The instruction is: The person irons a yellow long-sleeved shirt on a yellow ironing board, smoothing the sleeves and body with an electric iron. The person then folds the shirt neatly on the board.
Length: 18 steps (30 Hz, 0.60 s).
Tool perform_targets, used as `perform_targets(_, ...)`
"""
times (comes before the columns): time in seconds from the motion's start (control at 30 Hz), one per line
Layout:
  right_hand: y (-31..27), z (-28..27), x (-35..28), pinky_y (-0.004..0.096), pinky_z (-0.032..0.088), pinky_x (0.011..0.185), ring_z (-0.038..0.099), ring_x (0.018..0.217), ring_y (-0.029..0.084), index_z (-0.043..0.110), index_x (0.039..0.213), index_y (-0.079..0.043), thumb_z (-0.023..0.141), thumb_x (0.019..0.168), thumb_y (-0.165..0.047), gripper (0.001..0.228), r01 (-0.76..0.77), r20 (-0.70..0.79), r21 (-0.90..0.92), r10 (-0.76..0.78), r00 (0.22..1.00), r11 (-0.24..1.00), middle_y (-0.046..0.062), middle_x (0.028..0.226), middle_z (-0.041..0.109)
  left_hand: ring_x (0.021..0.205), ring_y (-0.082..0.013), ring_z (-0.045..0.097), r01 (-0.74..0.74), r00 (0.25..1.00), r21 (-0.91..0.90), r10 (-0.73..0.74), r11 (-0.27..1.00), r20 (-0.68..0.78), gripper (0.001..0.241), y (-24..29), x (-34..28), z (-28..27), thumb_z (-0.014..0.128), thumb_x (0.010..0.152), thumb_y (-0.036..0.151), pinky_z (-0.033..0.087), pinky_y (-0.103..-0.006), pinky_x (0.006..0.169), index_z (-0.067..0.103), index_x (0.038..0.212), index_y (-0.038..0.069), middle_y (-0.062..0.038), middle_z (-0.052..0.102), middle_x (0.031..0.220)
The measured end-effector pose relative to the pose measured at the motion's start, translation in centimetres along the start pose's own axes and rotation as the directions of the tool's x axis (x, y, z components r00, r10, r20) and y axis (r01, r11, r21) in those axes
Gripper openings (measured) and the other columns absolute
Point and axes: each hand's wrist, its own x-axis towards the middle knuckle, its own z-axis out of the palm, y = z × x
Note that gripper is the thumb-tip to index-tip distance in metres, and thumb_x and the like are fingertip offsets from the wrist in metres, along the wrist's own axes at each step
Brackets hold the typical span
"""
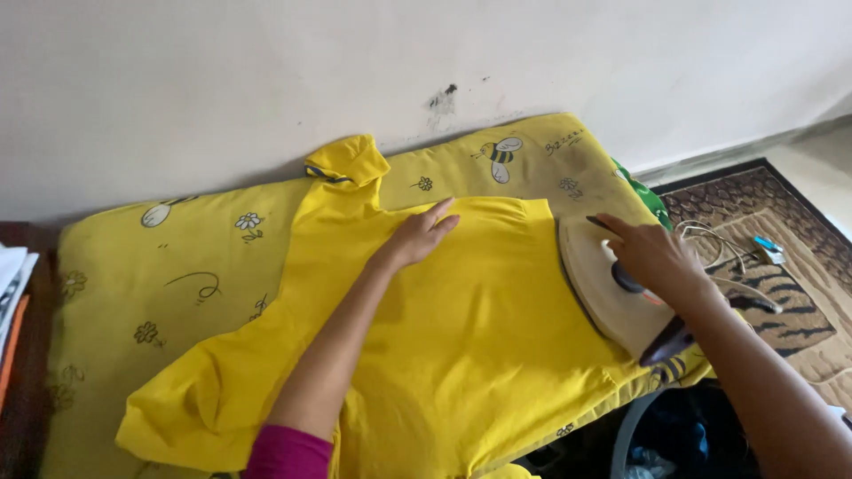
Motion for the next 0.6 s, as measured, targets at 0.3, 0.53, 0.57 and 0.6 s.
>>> perform_targets(0.3,0.6,0.3,15.6,0.055,0.06,0.081,0.055,0.117,0.043,0.044,0.152,-0.042,0.057,0.099,-0.043,0.055,0.111,-0.294,-0.3,-0.202,0.934,0.947,0.018,0.132,0.056,0.117,-0.0484,0.059,0.496,0.716,0.154,-0.302,0.855,-0.63,0.06,-15.6,-13.3,-9.0,0.07,0.092,0.025,0.048,-0.06,0.094,0.045,0.142,0.002,-0.029,0.063,0.123)
perform_targets(0.53,-8.6,8.3,18.9,0.055,0.058,0.095,0.069,0.12,0.04,0.06,0.144,-0.021,0.056,0.098,-0.037,0.049,0.354,-0.091,-0.012,-0.354,0.931,0.935,0.02,0.129,0.071,0.102,-0.0349,0.074,0.618,0.55,-0.201,-0.601,0.76,-0.58,0.051,-19.0,-10.2,-3.9,0.077,0.08,0.058,0.059,-0.0574,0.077,0.066,0.118,0.026,-0.004,0.072,0.106)
perform_targets(0.57,-8.5,10.2,21.9,0.053,0.059,0.091,0.07,0.116,0.042,0.064,0.139,-0.019,0.067,0.089,-0.034,0.052,0.27,-0.109,0.074,-0.262,0.959,0.96,0.023,0.121,0.073,0.1,-0.0374,0.074,0.578,0.5,-0.175,-0.516,0.797,-0.695,0.04,-18.2,-10.5,-3.4,0.072,0.087,0.044,0.059,-0.0563,0.08,0.068,0.118,0.018,-0.008,0.071,0.105)
perform_targets(0.6,-8.3,12.0,24.9,0.051,0.06,0.087,0.07,0.112,0.043,0.068,0.133,-0.018,0.078,0.08,-0.03,0.056,0.18,-0.118,0.161,-0.162,0.98,0.97,0.027,0.114,0.074,0.099,-0.0398,0.073,0.539,0.441,-0.14,-0.42,0.831,-0.793,0.031,-17.3,-10.5,-2.7,0.068,0.094,0.029,0.059,-0.0553,0.083,0.069,0.118,0.011,-0.013,0.071,0.105)
